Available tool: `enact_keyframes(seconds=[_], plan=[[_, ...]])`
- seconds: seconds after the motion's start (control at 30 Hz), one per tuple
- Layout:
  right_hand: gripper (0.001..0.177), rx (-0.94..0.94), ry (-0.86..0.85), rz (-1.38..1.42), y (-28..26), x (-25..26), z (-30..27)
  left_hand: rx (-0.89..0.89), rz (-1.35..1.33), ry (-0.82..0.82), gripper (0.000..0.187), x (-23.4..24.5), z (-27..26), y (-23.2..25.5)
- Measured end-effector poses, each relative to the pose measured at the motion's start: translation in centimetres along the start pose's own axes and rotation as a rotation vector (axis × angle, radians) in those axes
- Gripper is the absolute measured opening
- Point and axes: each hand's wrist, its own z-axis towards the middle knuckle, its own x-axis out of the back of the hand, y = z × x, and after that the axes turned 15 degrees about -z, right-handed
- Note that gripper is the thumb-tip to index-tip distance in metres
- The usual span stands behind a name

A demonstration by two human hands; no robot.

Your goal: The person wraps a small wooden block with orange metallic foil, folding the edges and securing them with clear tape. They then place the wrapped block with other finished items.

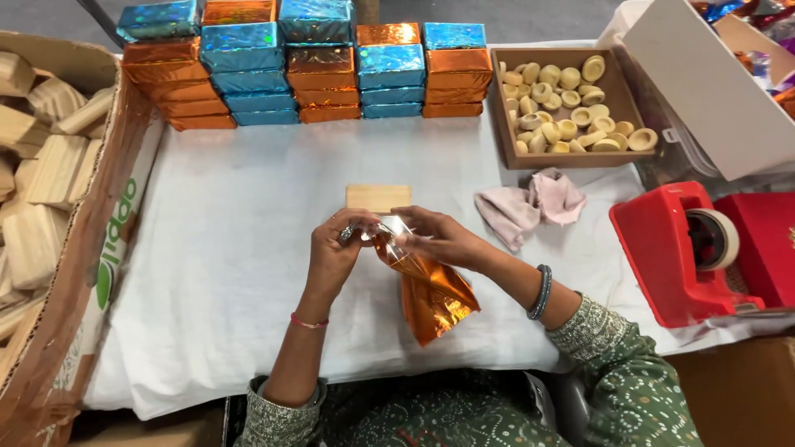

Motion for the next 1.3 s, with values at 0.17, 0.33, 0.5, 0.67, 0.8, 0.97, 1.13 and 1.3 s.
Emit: enact_keyframes(seconds=[0.17, 0.33, 0.5, 0.67, 0.8, 0.97, 1.13, 1.3], plan=[[0.048, 0.076, -0.179, 0.585, 5.9, -2.5, 1.7, -0.017, -0.253, -0.039, 0.033, 1.0, -0.3, -0.4], [0.038, -0.012, -0.016, 0.630, 4.7, -0.5, 1.6, 0.100, -0.276, -0.050, 0.030, 1.2, 0.0, -0.8], [0.035, 0.002, 0.112, 0.613, 5.8, 0.6, 2.1, 0.157, -0.227, -0.037, 0.030, 1.4, -0.1, -1.1], [0.038, -0.102, 0.337, 0.064, 4.8, 1.0, 1.6, 0.251, -0.185, 0.071, 0.015, 0.9, -0.1, -0.5], [0.037, 0.182, 0.640, -0.302, 1.2, 0.5, -0.1, 0.071, 0.017, 0.106, 0.021, 0.2, -0.2, 0.2], [0.060, 0.384, 0.546, -0.599, -2.4, -1.1, -1.8, -0.022, 0.044, 0.135, 0.018, -0.3, -0.3, 0.3], [0.027, 0.116, 0.388, -0.472, 0.1, -1.3, -1.2, 0.062, 0.139, 0.198, 0.027, 0.7, -0.5, -1.2], [0.027, 0.100, 0.340, -0.001, 4.1, -0.4, -0.1, 0.084, -0.030, 0.266, 0.031, 0.8, -0.3, -0.4]])
